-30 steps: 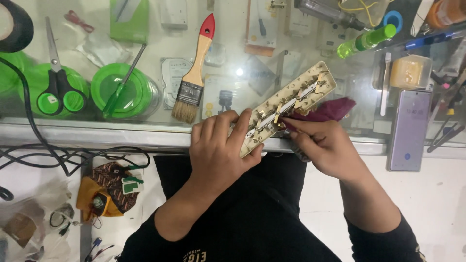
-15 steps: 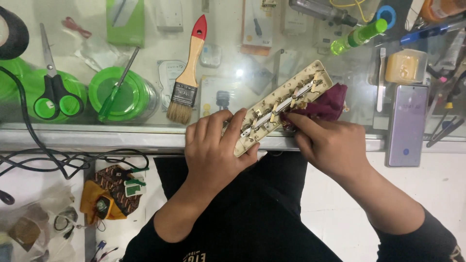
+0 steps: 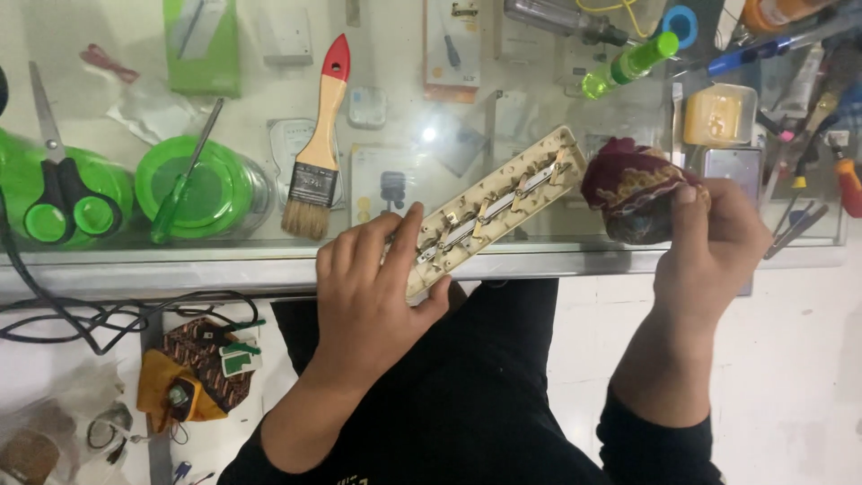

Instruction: Repairing and cleaning the internal components of a power strip using a screwdriver and a cloth

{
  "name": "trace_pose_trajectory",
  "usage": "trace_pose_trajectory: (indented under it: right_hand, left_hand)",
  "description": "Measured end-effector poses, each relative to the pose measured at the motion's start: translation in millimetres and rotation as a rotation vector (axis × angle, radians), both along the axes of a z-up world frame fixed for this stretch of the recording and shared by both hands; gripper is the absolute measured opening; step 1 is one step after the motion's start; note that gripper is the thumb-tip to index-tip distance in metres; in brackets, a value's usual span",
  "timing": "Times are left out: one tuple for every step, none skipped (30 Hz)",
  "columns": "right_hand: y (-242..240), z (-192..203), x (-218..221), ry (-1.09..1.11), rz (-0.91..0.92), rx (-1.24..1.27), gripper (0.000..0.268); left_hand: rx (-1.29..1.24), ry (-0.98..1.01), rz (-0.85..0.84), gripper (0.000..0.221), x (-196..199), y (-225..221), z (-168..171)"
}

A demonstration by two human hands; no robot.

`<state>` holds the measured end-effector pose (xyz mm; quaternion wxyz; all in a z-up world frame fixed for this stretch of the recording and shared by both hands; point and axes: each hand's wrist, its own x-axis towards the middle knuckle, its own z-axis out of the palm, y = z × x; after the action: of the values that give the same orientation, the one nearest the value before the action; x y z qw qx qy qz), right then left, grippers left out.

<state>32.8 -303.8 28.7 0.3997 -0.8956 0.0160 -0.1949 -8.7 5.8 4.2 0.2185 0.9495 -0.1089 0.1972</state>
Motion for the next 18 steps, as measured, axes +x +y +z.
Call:
trace_pose_trajectory:
  right_hand:
    - [1.7,-4.3,-1.8,-0.087,-0.067,0.074,0.012]
    - [3.8,-8.8,-3.7,-0.174,-0.133,0.147,0.029]
    - [3.1,-0.9,0.1,-0.170,-0.134,0.149,0.029]
    - [2.6,6.6,3.9,-0.277,-0.274,0.426,0.004]
    - [1.8,14.2,6.4,-0.380,-0.419,0.699,0.033]
    - [6.7,19.1,3.0,-0.373,-0.422,0.698,0.033]
    - [11.3,24.5,0.9,-0.433,-0.347,0.374,0.031]
    - [15.8,30.2,-1.0,-0.479,-0.268,0.045,0.036]
    - [14.8,18.4,-4.7,-0.480,-0.274,0.040,0.036]
    - [14.1,6.5,-8.5,-0.432,-0.165,-0.085,0.026]
    - [13.3,-5.4,-11.7,-0.378,-0.052,-0.208,0.028]
    - [20.8,-11.1,-11.3,-0.377,-0.054,-0.213,0.028]
    - [28.6,-17.3,-9.6,-0.261,0.050,-0.253,0.016]
    - [36.6,-23.5,-7.8,-0.143,0.153,-0.292,0.007]
    - [43.9,-21.0,-7.0,-0.139,0.152,-0.290,0.007]
    - [51.5,-18.5,-6.2,-0.105,0.216,-0.350,0.014]
    - [59.3,-15.9,-5.2,-0.072,0.282,-0.411,0.024]
    - [56.9,-12.6,-3.9,-0.069,0.283,-0.409,0.024]
  left_hand:
    - [0.013,0.032,-0.016,0.058,0.7,2.6,1.9]
    - [0.025,0.064,-0.032,0.063,1.2,5.7,3.6]
    - [0.028,0.068,-0.032,0.063,1.8,6.2,5.4]
    - [0.042,0.086,-0.023,0.066,2.3,7.0,6.7]
    - [0.055,0.108,-0.016,0.070,1.7,7.4,8.0]
    - [0.056,0.115,-0.017,0.070,-0.9,6.5,9.5]
    - [0.076,0.139,-0.017,0.074,-0.5,5.5,10.9]
    - [0.097,0.162,-0.017,0.078,0.0,4.4,12.6]
    - [0.094,0.162,-0.024,0.078,2.6,3.8,12.3]
    - [0.132,0.100,-0.018,0.078,5.2,3.5,11.8]
    - [0.168,0.039,-0.009,0.085,7.3,3.1,11.1]
    - [0.163,0.040,-0.012,0.085,8.7,4.1,7.0]
    - [0.186,-0.015,-0.012,0.079,10.5,5.4,3.1]
    - [0.208,-0.069,-0.011,0.073,12.5,6.9,-0.9]
    - [0.210,-0.065,-0.012,0.073,12.7,6.9,-1.3]
    - [0.194,-0.070,-0.016,0.071,13.0,7.2,-1.7]
    - [0.177,-0.074,-0.019,0.068,13.0,7.6,-2.0]
    - [0.178,-0.071,-0.018,0.068,11.9,6.9,-2.5]
